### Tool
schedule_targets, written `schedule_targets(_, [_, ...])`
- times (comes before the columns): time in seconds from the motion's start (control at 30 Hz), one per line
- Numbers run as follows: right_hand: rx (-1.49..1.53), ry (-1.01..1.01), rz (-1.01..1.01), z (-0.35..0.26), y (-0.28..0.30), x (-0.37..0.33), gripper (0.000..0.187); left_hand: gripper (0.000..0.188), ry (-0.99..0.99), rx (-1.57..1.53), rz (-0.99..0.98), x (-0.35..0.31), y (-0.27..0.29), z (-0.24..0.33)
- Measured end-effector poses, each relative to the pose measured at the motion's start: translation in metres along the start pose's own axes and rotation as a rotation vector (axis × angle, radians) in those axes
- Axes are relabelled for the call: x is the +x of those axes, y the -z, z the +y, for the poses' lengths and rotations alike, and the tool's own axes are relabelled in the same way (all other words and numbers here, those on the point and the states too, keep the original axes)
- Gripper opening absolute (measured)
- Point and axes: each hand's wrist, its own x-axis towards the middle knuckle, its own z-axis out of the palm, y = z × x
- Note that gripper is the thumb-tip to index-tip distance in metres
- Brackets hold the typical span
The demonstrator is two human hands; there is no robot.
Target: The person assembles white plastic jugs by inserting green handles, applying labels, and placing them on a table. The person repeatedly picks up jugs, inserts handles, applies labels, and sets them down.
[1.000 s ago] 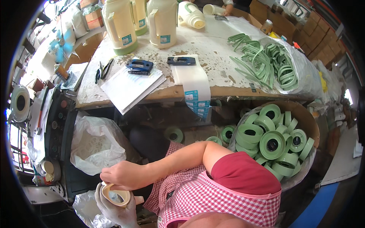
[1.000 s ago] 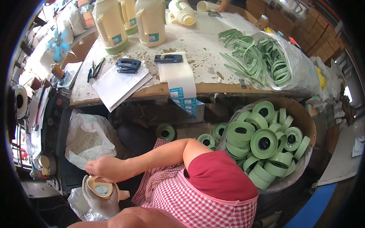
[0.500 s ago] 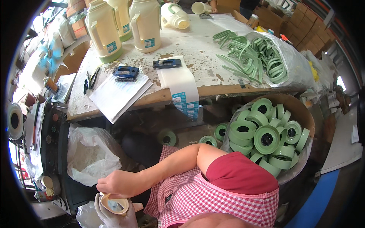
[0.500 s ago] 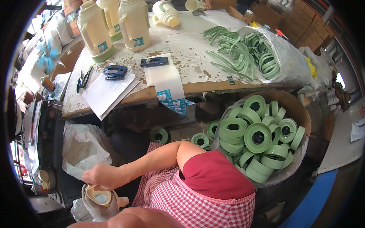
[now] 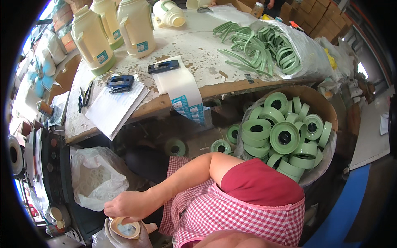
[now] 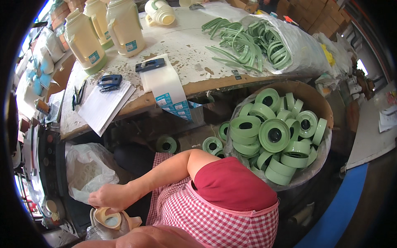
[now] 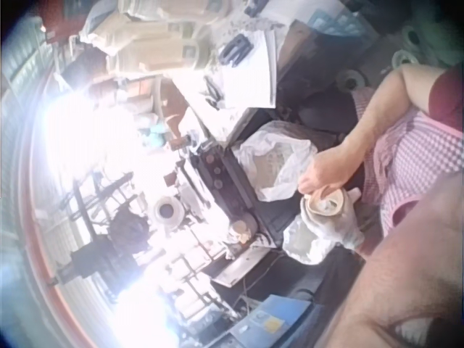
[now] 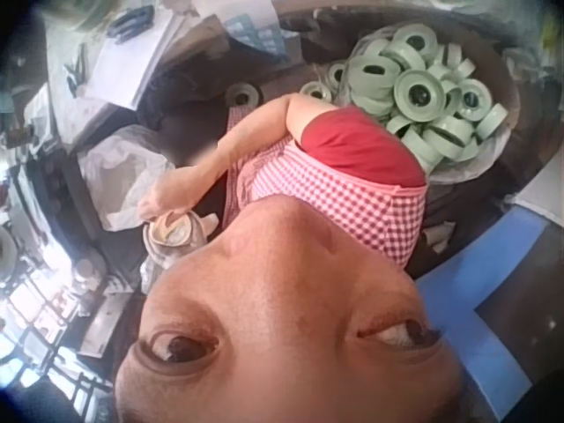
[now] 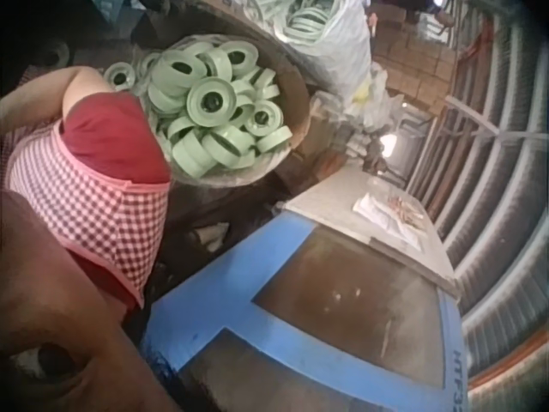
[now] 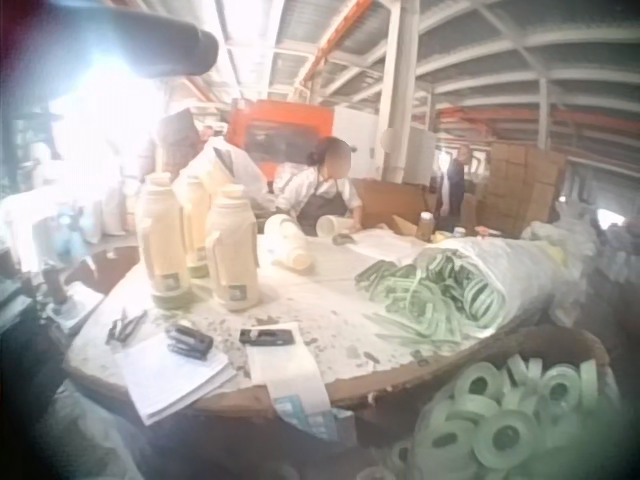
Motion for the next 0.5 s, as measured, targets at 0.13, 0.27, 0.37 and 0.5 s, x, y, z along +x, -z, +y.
schedule_targets(0.13, [0.048, -0.026, 0.012, 0.004, -0.002, -0.002, 0.027, 0.086, 0.001, -0.018, 0.001, 0.003, -0.005, -0.001])
schedule_targets(0.27, [0.045, -0.032, 0.031, 0.002, -0.001, -0.003, 0.026, 0.085, 0.002, -0.04, -0.025, 0.005, -0.005, -0.004])
schedule_targets(0.37, [0.084, -0.053, 0.001, 0.002, 0.005, -0.006, 0.029, 0.083, 0.002, -0.066, -0.035, 0.009, -0.012, -0.002])
schedule_targets(0.5, [0.252, -0.146, -0.035, 0.004, 0.031, -0.014, 0.035, 0.081, 0.006, -0.06, -0.031, 0.01, -0.01, -0.005])
